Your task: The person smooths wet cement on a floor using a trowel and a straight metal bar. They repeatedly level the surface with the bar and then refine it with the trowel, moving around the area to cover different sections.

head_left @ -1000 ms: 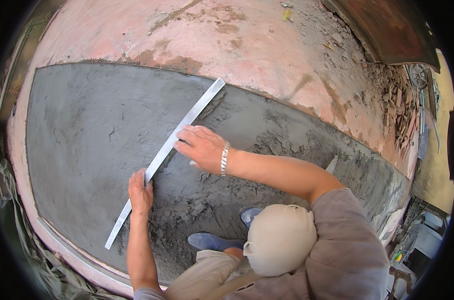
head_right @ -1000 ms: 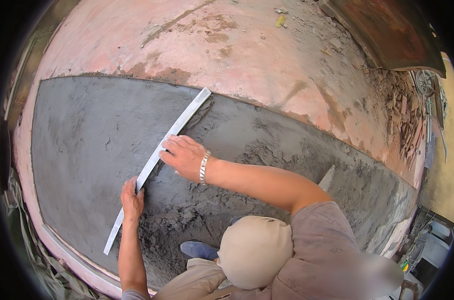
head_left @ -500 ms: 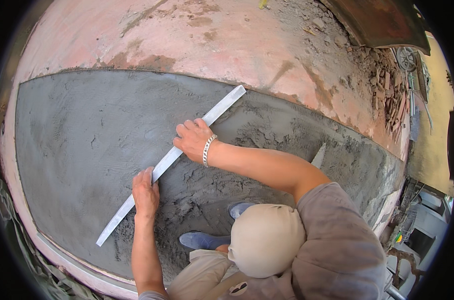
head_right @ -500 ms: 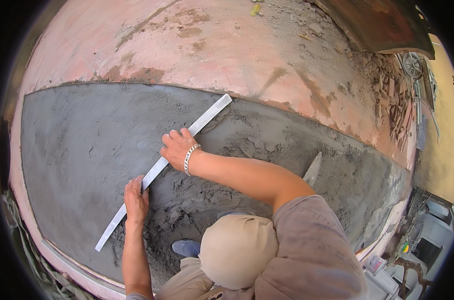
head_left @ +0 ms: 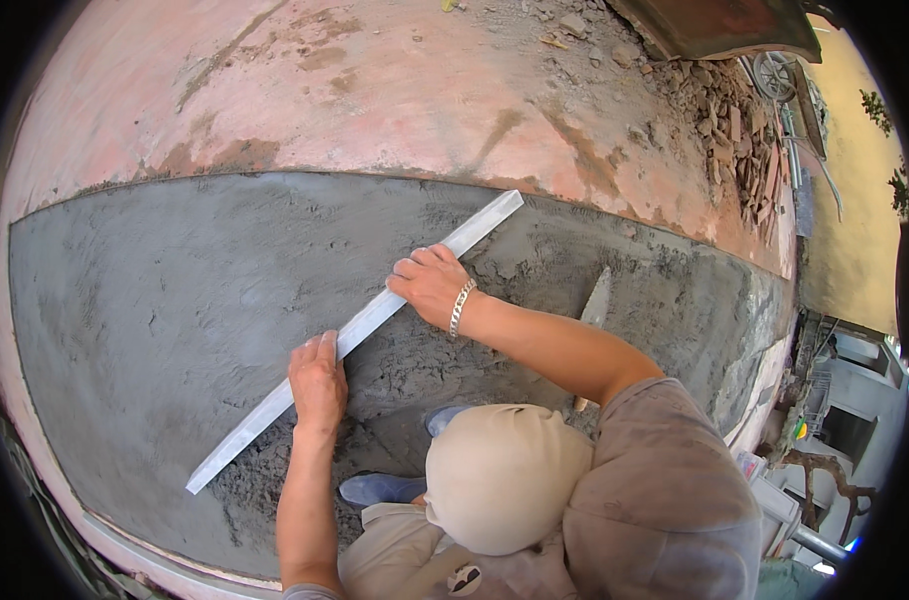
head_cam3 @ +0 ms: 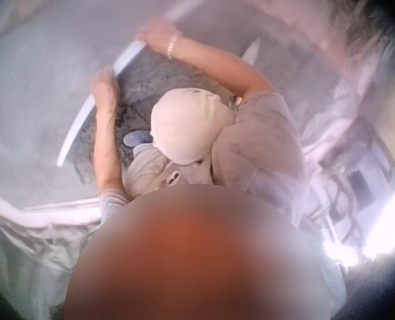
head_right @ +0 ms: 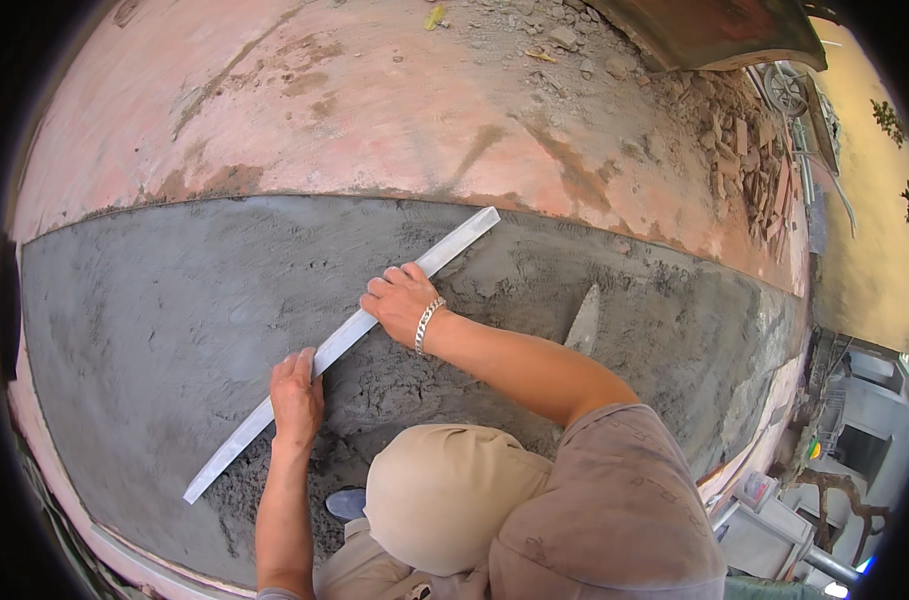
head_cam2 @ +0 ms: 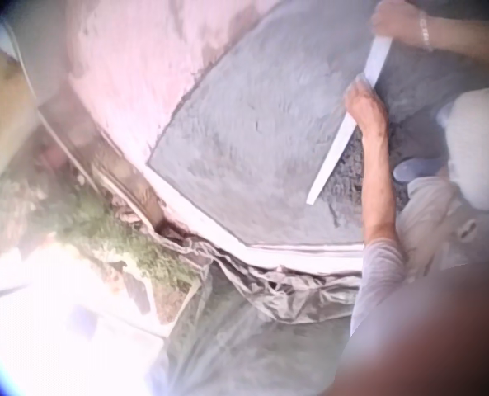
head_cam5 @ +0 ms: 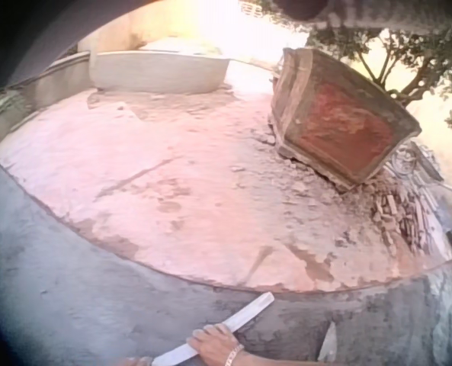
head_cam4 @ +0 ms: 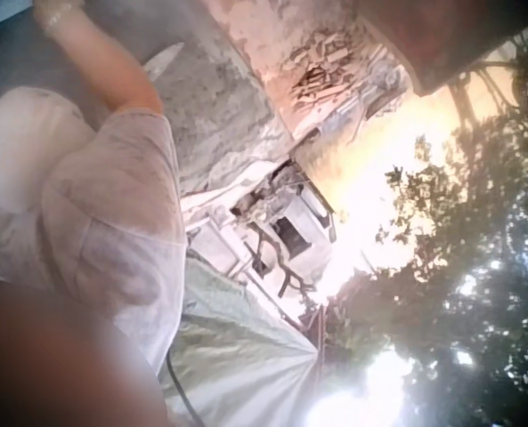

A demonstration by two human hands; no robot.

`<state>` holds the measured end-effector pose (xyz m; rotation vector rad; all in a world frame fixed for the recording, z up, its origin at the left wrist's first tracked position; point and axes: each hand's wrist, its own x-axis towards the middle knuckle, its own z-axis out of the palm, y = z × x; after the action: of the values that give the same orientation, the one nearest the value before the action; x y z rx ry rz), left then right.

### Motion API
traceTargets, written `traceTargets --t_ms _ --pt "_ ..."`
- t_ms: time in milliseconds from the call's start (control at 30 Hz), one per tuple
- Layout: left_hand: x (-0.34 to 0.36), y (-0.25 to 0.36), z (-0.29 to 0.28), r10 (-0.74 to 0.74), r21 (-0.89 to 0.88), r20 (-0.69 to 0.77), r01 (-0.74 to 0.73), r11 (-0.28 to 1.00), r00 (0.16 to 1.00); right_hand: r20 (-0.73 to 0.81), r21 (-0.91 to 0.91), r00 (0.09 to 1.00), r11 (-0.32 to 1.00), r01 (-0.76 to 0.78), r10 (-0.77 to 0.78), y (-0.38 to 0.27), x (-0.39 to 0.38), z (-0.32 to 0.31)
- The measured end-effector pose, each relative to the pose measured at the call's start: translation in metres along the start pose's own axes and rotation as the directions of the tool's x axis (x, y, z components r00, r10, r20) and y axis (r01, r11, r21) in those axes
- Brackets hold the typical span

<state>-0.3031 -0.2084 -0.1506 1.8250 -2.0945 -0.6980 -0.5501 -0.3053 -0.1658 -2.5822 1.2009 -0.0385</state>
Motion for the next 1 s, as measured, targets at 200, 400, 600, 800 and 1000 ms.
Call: traceTargets --t_ms 200,400,600,800,1000 --pt "0.008 0.027 0.018 0.028 0.010 0.056 -0.029 1.000 0.998 0.019 0.015 0.998 0.998 -0.067 0.067 0.021 -0.037 0.000" --pt "0.009 0.061 0.043 0.058 0.008 0.067 -0.058 0.998 0.996 0.029 0.019 0.990 0.990 -0.141 0.140 0.044 -0.086 -0.004" --pt "0.001 0.099 0.069 0.117 0.024 0.076 -0.119 0.993 0.990 0.094 0.004 0.969 0.973 -0.229 0.227 0.055 -0.150 -0.014" --pt "0.003 0.123 0.050 0.159 0.027 0.262 -0.172 0.985 0.952 0.366 -0.043 0.863 0.933 -0.357 0.347 0.043 -0.177 -0.045" --pt "0.054 0.067 0.008 0.131 0.137 0.055 -0.137 0.981 0.990 -0.142 0.015 0.981 0.991 -0.133 0.133 0.065 -0.073 -0.019"
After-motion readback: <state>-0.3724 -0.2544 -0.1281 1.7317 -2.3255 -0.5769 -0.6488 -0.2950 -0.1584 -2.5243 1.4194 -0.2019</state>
